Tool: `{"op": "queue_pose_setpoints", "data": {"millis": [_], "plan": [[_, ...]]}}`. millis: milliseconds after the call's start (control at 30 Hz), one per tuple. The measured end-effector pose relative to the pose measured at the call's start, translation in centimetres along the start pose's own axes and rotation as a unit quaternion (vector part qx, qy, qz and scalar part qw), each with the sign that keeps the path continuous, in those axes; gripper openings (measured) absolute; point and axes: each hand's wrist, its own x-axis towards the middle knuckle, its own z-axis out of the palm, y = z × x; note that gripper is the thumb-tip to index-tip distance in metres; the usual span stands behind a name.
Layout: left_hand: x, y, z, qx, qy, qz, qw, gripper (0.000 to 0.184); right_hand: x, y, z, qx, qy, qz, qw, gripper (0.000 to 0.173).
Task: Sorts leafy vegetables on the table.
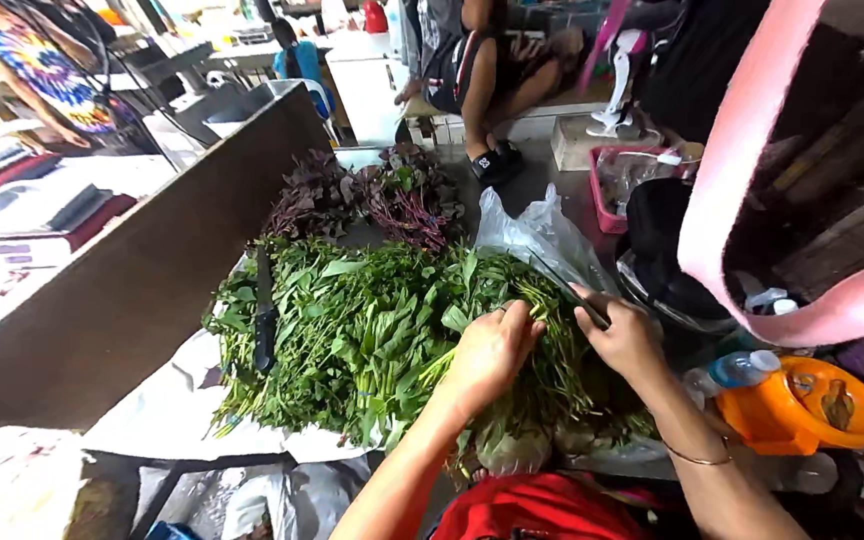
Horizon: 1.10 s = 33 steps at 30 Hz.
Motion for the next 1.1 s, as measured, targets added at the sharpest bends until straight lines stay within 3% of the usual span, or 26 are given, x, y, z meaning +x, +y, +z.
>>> {"op": "queue_pose_setpoints", "data": {"millis": [267,567,633,767,867,967,1033,1100], "plan": [[-0.4,0.1,1.0,0.136,0.052,0.042,0.988,0.028,-1.4,-5.6,-1.1,-0.031,0.012,-0.077,0.996,0.039],[-0.7,1.2,2.6,0.201,0.104,0.02,0.974,0.016,-2.1,-6.5,0.0,-0.098,0.03,-0.05,0.993,0.045],[-0.7,1.2,2.6,0.199,0.109,0.008,0.974,0.016,-2.1,-5.3,0.2,-0.111,0.012,-0.007,0.994,0.045],[-0.7,0.6,1.6,0.187,0.096,-0.017,0.978,0.024,-2.4,1.5,0.1,-0.139,-0.07,0.151,0.976,0.044],[0.2,0.9,-2.1,0.118,0.052,-0.066,0.989,0.024,-3.3,3.4,-1.1,-0.127,-0.037,0.156,0.979,0.04],[2.7,0.0,-11.2,0.019,-0.008,-0.098,0.995,0.029,-3.9,3.4,-2.0,-0.102,-0.017,0.163,0.981,0.035],[5.4,-1.9,-17.2,0.002,0.024,-0.052,0.998,0.034,-4.6,3.7,-2.7,-0.072,-0.021,0.186,0.98,0.034],[9.0,-3.5,-21.9,0.012,0.042,-0.06,0.997,0.029,-5.4,4.3,-3.0,-0.036,-0.024,0.214,0.976,0.032]]}}
